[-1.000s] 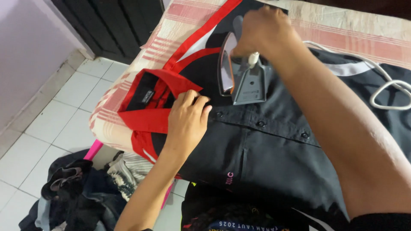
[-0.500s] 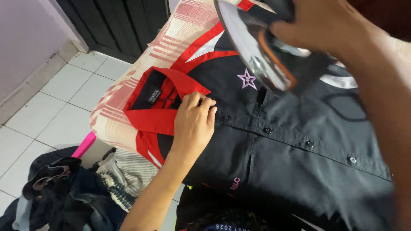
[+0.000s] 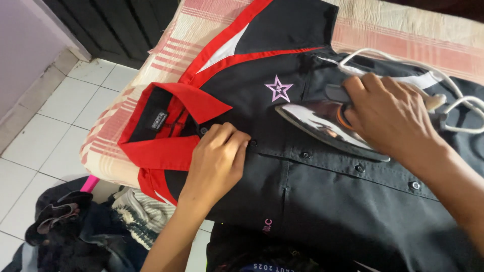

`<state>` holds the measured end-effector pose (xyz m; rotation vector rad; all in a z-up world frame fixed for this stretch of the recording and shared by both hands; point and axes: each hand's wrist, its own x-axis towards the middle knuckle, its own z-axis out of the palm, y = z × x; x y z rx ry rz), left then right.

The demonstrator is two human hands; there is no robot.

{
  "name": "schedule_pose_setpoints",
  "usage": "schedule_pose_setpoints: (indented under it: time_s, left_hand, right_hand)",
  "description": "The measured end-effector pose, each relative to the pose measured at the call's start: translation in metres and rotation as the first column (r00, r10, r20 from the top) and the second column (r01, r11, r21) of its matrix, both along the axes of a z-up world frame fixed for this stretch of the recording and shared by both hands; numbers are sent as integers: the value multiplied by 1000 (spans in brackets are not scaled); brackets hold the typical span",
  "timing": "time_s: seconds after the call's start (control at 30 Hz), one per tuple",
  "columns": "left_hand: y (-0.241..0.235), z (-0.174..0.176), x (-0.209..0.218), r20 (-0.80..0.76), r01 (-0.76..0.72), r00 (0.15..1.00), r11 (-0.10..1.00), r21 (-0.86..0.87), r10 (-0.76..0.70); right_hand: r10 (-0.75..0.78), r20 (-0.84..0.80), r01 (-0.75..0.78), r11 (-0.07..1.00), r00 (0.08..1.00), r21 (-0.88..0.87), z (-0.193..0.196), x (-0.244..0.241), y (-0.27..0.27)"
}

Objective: The person irons a black and red collared shirt on a padded surface, smoothing the collar, shoulders, and sleeves before flipping the garment and applying water from a spray bottle.

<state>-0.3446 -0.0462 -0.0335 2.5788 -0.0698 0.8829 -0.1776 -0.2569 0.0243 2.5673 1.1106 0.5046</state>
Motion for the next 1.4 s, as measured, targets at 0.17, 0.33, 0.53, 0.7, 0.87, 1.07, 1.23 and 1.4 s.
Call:
schedule_pose_setpoints:
  time_s: [0.17,0.33,0.53,0.7,0.87,1.07,1.23,1.4]
  left_hand:
    - [-1,3,0,-39,22,999,1000,-10,-23]
    - [-3,5,0,-35,-23,999,996,90,27]
    - [-23,14,-9,-67,27,997,998,62,-23]
    - [-41,4,-7,-93,159,984,982,102,-150]
    - [-41,-1,-4,-74,179,982,981,81,-173]
    - [-46,0,-1,-53,123,992,976,183,-115]
    - [-47,-4,4,-19,81,997,982,170,-79]
    - [-49,-7,5,-24,69,998,985,161,-66]
  right_hand:
    - [39,240,-38,999,970,-10,-17,42,9]
    - [-95,-33,96,994,995,42,-1,50,22]
    - [-155,-173,142,986,973,-81,16,26,-2]
    - [-91,-57,89,995,994,-38,5,29,-44]
    - [-312,-147,317,948,939,12,5,58,-104]
    - [-191,267,85,928,944,363,-61,176,-256]
    - [-205,-159,170,38,966,985,-163,349,-437]
    - [-508,-54,68,8,860,998,-170,328,-423]
